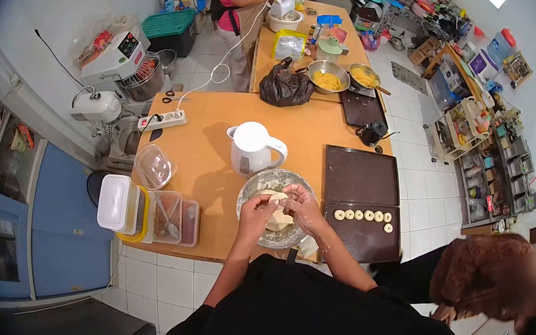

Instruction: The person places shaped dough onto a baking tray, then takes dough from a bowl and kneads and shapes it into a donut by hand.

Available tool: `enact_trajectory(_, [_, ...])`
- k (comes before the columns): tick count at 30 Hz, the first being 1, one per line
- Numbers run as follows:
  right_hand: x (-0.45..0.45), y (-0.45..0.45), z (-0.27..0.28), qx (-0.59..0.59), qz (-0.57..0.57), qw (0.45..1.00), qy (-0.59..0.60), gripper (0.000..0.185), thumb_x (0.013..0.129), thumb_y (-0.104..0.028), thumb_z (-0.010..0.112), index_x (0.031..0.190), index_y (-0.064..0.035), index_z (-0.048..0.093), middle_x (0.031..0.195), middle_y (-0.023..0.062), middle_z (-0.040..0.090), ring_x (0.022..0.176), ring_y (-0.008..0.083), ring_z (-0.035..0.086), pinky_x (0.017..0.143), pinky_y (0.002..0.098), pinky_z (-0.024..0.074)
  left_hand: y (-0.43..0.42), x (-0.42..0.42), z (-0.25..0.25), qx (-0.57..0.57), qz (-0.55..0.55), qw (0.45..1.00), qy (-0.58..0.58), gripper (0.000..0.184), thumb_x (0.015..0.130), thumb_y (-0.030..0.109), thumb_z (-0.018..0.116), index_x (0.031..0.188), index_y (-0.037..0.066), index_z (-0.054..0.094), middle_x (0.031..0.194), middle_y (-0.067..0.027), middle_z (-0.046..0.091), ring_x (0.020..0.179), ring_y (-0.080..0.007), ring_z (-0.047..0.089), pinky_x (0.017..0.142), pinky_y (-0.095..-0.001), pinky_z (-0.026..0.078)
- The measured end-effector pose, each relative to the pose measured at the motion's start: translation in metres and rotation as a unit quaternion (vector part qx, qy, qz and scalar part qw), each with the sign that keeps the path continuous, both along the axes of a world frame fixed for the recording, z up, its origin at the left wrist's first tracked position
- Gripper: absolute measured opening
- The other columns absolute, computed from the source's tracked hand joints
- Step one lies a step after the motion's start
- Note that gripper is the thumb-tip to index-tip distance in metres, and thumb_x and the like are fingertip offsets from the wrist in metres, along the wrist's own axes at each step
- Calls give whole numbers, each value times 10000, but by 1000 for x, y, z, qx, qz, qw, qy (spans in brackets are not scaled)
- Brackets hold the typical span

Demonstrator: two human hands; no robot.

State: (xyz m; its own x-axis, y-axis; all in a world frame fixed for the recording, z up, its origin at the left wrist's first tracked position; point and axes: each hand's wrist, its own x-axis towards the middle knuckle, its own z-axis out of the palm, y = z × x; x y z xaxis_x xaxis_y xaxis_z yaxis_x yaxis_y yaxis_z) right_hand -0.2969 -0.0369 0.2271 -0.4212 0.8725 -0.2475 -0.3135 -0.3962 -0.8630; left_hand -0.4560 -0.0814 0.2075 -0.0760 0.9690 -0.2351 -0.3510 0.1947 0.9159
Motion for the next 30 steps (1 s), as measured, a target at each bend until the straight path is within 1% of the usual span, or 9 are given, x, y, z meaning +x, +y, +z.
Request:
enact_trajectory(2, [-2,-3,5,-64,-21,996,65,215,889,-23,660,1069,-96,568,845,-3,621,716,71,559,664,231,454,0,1,0,13,1,999,32,163,909,109,677,1038,11,664,984,-33,670,845,-65,606,705,-228,497])
enact_trajectory(5, [-4,-3,4,-55,-23,997,42,220,899,-48,666,1094,-91,572,829,-9,614,709,73,556,674,231,456,-1,3,-2,51,20,994,92,162,915,106,652,1054,21,644,967,-17,653,833,-65,606,699,-230,499])
enact_trajectory(7, [-3,-1,-1,-20,-14,1000,-2,237,901,-58,670,1122,-78,586,836,-10,619,715,68,553,677,230,453,-3,1,3,-24,-1,998,-61,173,938,145,618,1080,47,622,956,-9,644,830,-77,614,711,-242,508])
enact_trajectory(9, [-1,0,-1,14,-5,999,-45,258,904,-69,675,1150,-64,600,843,-11,624,721,64,549,680,228,450,-1,-2,8,-53,-14,994,-99,185,949,173,607,1098,63,610,954,-8,640,842,-84,619,724,-247,510])
enact_trajectory(11, [1,1,6,73,18,990,-119,334,926,-76,655,1250,-14,608,968,37,695,821,51,587,716,212,464,0,-4,6,-83,-27,987,-136,196,961,200,597,1115,78,599,952,-7,637,853,-91,623,738,-252,512])
enact_trajectory(16, [-1,-1,22,100,40,984,-144,350,956,-110,637,1285,9,612,1028,46,695,907,76,605,796,237,486,-2,-5,7,-86,-52,972,-213,290,991,314,569,1215,131,584,1092,0,642,984,-115,606,833,-313,494])
enact_trajectory(23, [1,1,14,108,62,984,-126,351,950,-114,644,1285,-7,624,1039,20,673,889,70,582,769,228,471,-2,-6,-6,-115,-38,964,-237,346,1006,377,520,1245,135,581,1137,-7,644,1018,-134,599,868,-343,477])
enact_trajectory(27, [1,2,16,140,85,978,-131,359,950,-113,644,1295,-17,616,1004,14,674,865,62,574,760,229,474,-2,-7,-11,-109,-48,973,-195,360,1009,381,519,1231,106,584,1110,-16,661,1005,-146,626,820,-324,510])
enact_trajectory(30, [3,3,12,96,95,984,-119,374,953,-111,642,1316,-33,594,954,3,667,839,63,573,743,235,478,-2,-5,-1,-111,-46,975,-188,344,1008,367,529,1211,94,587,1087,-30,668,989,-153,645,783,-316,533])
